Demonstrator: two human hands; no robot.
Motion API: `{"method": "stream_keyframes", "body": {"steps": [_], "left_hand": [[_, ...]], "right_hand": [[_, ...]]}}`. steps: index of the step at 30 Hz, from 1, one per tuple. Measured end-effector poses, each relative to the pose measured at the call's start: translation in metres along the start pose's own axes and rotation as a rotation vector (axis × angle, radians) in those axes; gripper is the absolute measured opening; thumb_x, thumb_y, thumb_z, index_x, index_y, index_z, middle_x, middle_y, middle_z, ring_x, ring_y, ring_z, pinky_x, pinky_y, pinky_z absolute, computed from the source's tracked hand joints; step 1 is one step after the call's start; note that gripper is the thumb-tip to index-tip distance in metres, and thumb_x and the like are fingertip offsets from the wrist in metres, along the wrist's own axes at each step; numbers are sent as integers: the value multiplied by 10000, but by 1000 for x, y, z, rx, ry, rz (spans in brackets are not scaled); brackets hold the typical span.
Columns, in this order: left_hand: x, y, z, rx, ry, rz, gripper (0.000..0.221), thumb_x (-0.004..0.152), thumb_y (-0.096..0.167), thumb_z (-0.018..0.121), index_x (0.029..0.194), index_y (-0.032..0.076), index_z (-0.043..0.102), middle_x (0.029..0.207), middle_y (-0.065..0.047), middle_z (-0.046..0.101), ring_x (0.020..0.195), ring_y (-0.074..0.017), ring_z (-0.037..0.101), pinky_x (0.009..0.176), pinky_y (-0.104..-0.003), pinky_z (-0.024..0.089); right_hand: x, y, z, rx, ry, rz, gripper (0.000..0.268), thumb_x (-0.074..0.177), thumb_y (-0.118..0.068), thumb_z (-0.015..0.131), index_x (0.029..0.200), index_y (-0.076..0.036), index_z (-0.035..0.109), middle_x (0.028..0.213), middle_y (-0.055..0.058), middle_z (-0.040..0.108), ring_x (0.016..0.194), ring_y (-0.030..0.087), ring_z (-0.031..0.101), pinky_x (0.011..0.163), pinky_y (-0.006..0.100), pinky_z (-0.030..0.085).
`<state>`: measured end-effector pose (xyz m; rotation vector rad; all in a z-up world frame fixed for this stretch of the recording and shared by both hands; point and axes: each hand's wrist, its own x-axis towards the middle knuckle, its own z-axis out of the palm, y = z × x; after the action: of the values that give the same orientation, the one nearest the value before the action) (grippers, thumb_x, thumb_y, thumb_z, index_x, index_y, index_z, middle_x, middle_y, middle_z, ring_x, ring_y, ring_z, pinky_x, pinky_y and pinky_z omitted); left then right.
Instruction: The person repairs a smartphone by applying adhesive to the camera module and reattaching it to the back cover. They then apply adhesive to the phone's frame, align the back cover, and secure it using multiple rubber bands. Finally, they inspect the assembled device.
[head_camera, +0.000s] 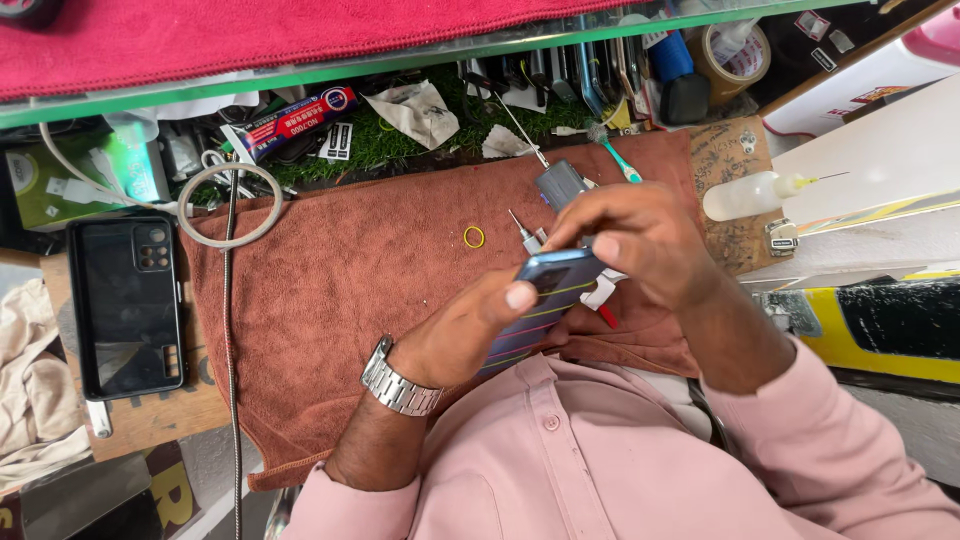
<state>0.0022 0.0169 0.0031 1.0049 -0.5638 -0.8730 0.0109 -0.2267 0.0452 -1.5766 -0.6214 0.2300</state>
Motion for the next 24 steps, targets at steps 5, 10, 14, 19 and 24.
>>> {"method": "stream_keyframes", "body": {"steps": [5, 10, 14, 19, 24], "left_hand": [[-4, -7, -8, 286, 133, 146, 580, 1109, 509, 462, 1288, 4, 685, 962, -97, 655, 866, -145, 575, 770, -308, 500], [0, 13, 11, 819, 541, 297, 284, 1015, 265, 725, 1195, 47, 697, 971, -105, 755, 851, -149, 734, 720, -300, 574], [7, 31, 31, 706, 615, 590, 395, 1027, 163, 703, 1371, 12, 583, 1255, -144, 691, 1096, -195, 713, 926, -294, 600], [6, 29, 41, 600, 612, 546, 295, 1070, 118, 674, 1355, 44, 653, 1305, -121, 732, 1103, -187, 745, 968, -299, 606], [6, 28, 47, 635, 688, 554, 225, 1085, 123, 664, 1302, 66, 671, 1209, -95, 760, 1036, -175, 770, 900, -281, 621]], "right_hand": [[-19, -16, 35, -292, 212, -41, 460, 980, -243, 762, 1294, 70, 638, 1179, 130, 682, 1074, 195, 663, 955, 304, 539], [-14, -28, 48, -197, 377, 71, 279, 1031, -122, 700, 1237, 60, 655, 1173, 131, 688, 1051, 153, 692, 925, 252, 577], [-12, -35, 57, -242, 452, 34, 258, 1034, -127, 682, 1216, 52, 640, 1186, 103, 659, 1046, 129, 691, 897, 250, 606], [-15, -34, 64, -479, 490, -52, 260, 1075, -190, 653, 1202, 36, 650, 1146, 105, 691, 936, 111, 670, 794, 211, 571], [-11, -28, 71, -455, 544, -85, 284, 1072, -242, 664, 1162, 27, 661, 1066, 93, 700, 876, 95, 662, 738, 190, 545]]}}
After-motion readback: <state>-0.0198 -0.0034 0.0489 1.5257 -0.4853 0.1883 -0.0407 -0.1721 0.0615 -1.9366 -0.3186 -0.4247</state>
